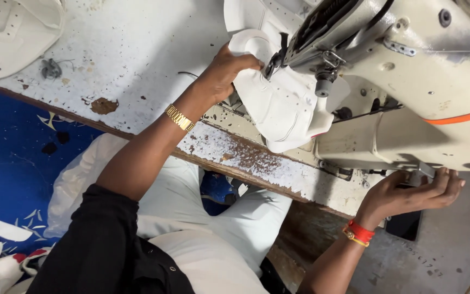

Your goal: The person operates a sewing machine to stitch white shoe parts, repeatedly picking up components from a pile, aligning them under the needle, and sewing them. The person handles the shoe parts by hand, moving them between the machine and the work table.

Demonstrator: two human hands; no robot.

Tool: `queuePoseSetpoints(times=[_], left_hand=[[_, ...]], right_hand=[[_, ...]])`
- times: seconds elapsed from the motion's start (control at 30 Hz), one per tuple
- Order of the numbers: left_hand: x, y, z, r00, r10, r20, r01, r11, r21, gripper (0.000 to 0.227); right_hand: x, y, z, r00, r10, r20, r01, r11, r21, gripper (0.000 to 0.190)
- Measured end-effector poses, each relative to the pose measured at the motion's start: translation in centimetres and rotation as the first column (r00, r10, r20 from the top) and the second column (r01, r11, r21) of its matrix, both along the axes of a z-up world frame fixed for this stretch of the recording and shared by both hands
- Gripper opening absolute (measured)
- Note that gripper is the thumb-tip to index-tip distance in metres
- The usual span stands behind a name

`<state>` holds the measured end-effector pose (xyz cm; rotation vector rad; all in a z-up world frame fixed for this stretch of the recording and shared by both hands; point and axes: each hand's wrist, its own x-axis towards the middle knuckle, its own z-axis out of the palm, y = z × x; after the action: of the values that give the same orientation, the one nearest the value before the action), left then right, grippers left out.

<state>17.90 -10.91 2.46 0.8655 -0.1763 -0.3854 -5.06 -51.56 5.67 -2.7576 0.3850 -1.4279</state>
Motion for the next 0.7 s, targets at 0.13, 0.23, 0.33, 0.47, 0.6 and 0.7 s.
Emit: queuePoseSetpoints(times=[0.13, 0.23, 0.33, 0.47, 0.6, 0.7], left_hand=[[-0.9, 0.2, 0.9, 1.000, 0.006, -0.019, -0.005, 0.999, 0.037, 0.039], [-0.9, 0.2, 1.0, 1.000, 0.012, -0.006, -0.012, 0.999, 0.038, 0.041], [-2.0, 0.6, 1.5, 0.999, -0.009, -0.039, 0.010, 1.000, 0.026, 0.040], [-1.5, 0.6, 1.5, 1.000, -0.017, 0.002, 0.017, 1.000, 0.009, 0.038], [-1.2, 0.6, 1.0, 1.000, -0.022, 0.006, 0.022, 1.000, 0.010, 0.038], [-0.5, 0.5, 1.2, 0.999, -0.038, -0.007, 0.038, 0.999, 0.020, 0.038]], right_hand=[[0.0, -1.9, -2.7, 0.994, -0.056, 0.090, 0.063, 0.995, -0.074, 0.062], [0.1, 3.5, -1.3, 0.994, 0.103, 0.046, -0.107, 0.989, 0.097, 0.058], [-0.1, 3.0, -1.4, 0.997, -0.077, 0.024, 0.077, 0.997, 0.008, 0.059], [0.9, 0.6, -1.7, 0.993, -0.110, 0.050, 0.112, 0.992, -0.055, 0.055], [1.2, -1.8, -0.5, 0.992, -0.019, 0.125, 0.026, 0.998, -0.058, 0.053], [0.9, -4.3, 1.6, 0.977, 0.048, 0.210, -0.043, 0.999, -0.031, 0.030]])
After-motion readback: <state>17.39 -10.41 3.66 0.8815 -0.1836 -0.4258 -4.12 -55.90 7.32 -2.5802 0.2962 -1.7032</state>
